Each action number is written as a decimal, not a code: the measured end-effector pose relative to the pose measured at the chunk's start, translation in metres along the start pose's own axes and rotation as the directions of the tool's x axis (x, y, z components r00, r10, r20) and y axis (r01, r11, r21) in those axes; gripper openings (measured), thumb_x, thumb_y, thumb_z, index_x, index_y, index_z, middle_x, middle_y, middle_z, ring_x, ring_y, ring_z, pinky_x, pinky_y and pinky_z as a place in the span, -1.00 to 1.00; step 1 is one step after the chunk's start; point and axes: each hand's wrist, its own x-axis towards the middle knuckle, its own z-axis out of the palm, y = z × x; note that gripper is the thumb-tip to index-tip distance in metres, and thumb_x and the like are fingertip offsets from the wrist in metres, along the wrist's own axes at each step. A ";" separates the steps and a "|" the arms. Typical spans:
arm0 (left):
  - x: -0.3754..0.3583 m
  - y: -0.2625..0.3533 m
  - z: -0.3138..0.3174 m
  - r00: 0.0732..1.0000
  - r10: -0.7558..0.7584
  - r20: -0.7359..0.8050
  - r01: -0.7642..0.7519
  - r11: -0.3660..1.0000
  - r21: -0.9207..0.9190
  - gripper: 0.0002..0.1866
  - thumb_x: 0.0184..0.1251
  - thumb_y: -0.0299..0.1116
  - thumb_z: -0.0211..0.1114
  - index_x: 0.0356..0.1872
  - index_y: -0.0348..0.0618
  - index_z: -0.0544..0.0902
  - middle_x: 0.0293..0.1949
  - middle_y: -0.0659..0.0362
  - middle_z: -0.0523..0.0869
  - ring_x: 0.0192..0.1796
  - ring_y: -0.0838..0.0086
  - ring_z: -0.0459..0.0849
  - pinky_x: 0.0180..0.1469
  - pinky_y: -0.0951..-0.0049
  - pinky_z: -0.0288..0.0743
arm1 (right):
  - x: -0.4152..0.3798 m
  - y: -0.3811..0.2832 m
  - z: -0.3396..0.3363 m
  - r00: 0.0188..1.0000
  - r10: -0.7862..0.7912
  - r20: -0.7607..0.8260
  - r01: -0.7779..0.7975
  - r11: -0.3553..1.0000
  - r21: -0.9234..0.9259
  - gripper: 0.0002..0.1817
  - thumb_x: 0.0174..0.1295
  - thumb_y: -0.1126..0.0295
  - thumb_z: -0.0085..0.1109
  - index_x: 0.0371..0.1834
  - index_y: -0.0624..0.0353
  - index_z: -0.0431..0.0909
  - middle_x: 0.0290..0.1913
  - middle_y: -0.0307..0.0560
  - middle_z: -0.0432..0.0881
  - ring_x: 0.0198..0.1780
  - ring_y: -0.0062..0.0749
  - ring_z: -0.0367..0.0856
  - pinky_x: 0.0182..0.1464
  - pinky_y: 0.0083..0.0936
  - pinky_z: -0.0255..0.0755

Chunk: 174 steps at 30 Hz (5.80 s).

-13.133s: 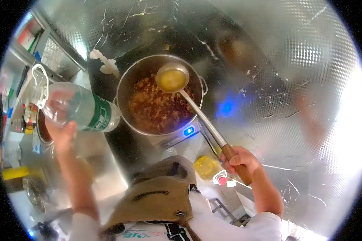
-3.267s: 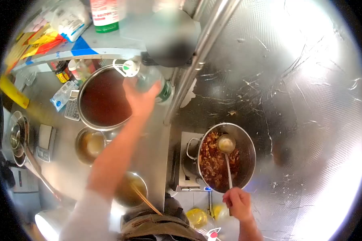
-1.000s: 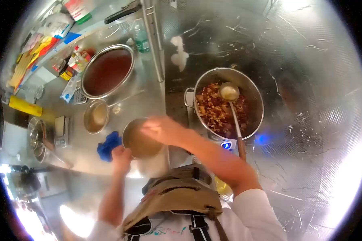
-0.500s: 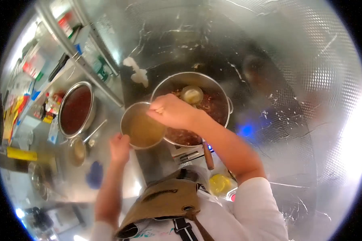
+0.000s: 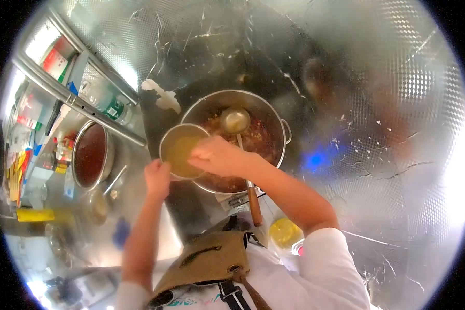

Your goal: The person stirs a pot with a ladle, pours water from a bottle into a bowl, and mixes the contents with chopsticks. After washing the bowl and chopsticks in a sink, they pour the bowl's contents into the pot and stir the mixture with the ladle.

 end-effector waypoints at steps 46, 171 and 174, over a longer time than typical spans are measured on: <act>0.069 -0.051 0.157 0.909 0.115 0.400 -0.403 0.000 0.915 -0.84 0.15 -0.48 0.14 -0.36 -0.30 0.67 -0.25 -0.15 0.70 -0.16 -0.04 0.69 -0.11 0.11 0.57 | -0.076 0.151 -0.031 0.773 0.620 -0.135 -0.446 0.683 0.579 -0.68 0.35 0.23 0.07 -0.33 0.32 0.59 -0.51 -0.14 0.63 -0.49 -0.58 0.58 -0.45 -0.63 0.49; -2.297 -0.718 -0.685 -0.931 0.075 0.356 -0.152 0.809 -0.567 -0.83 -0.04 -0.55 0.14 -0.67 -0.14 0.34 -0.69 0.30 0.31 -0.69 0.62 0.28 -0.69 0.56 0.14 | -1.538 -1.535 1.694 -0.984 -0.170 0.053 -0.011 0.355 0.935 -0.63 0.30 0.17 0.13 0.00 0.22 0.55 -0.25 -0.01 0.67 -0.24 -0.30 0.63 -0.15 -0.39 0.50; -2.434 -0.697 -0.727 -0.881 -0.199 0.429 -0.260 0.962 -0.088 -0.84 0.02 -0.51 0.13 -0.65 -0.16 0.35 -0.69 0.27 0.32 -0.70 0.57 0.29 -0.67 0.43 0.38 | -1.584 -1.594 1.730 -0.987 -0.154 0.036 -0.031 0.412 0.911 -0.65 0.29 0.22 0.16 -0.01 0.25 0.55 -0.27 -0.06 0.66 -0.24 -0.40 0.62 -0.15 -0.44 0.50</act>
